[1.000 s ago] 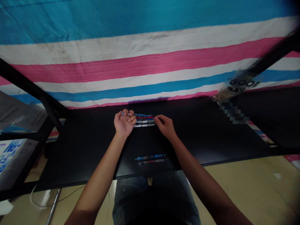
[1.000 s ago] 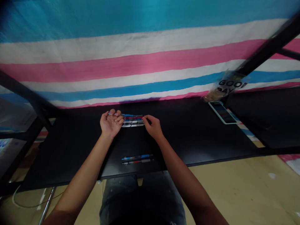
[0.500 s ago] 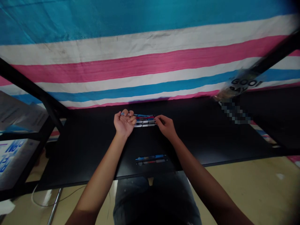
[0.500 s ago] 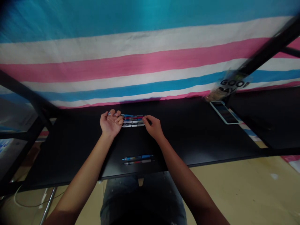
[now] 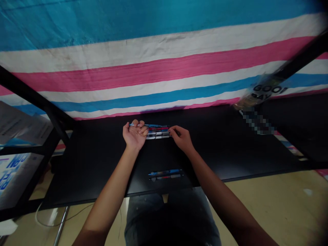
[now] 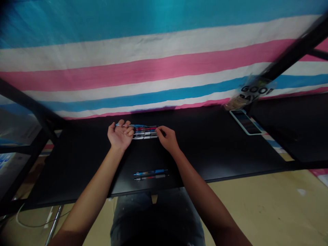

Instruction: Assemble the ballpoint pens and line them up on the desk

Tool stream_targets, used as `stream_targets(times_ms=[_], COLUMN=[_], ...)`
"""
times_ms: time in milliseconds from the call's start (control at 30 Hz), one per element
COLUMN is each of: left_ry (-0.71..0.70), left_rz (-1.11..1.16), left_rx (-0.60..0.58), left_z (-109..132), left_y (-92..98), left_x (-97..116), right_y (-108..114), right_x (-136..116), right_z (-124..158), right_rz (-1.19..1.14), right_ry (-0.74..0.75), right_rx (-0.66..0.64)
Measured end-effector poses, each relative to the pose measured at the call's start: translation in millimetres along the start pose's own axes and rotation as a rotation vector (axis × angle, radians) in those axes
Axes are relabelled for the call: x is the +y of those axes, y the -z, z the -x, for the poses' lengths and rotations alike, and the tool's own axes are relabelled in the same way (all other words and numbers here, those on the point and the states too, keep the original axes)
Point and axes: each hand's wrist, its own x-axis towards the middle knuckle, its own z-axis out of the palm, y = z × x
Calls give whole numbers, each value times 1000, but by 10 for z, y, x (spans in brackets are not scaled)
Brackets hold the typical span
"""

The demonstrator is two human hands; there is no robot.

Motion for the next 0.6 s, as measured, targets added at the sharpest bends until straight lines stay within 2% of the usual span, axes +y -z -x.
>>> stream_targets(times_ms=[100, 300, 600], left_ry=[6, -1, -2], left_rz=[-12, 16, -38], left_rx=[21, -13, 54], left_z=[-1, -2, 9], left_y=[-12, -15, -52], left_x=[1, -6, 0], right_y=[2, 9, 7], right_x=[-8, -16, -5], right_z=[-1, 0, 0], right_rz=[5, -3, 7], right_ry=[1, 5, 10], right_rx=[-5, -6, -3])
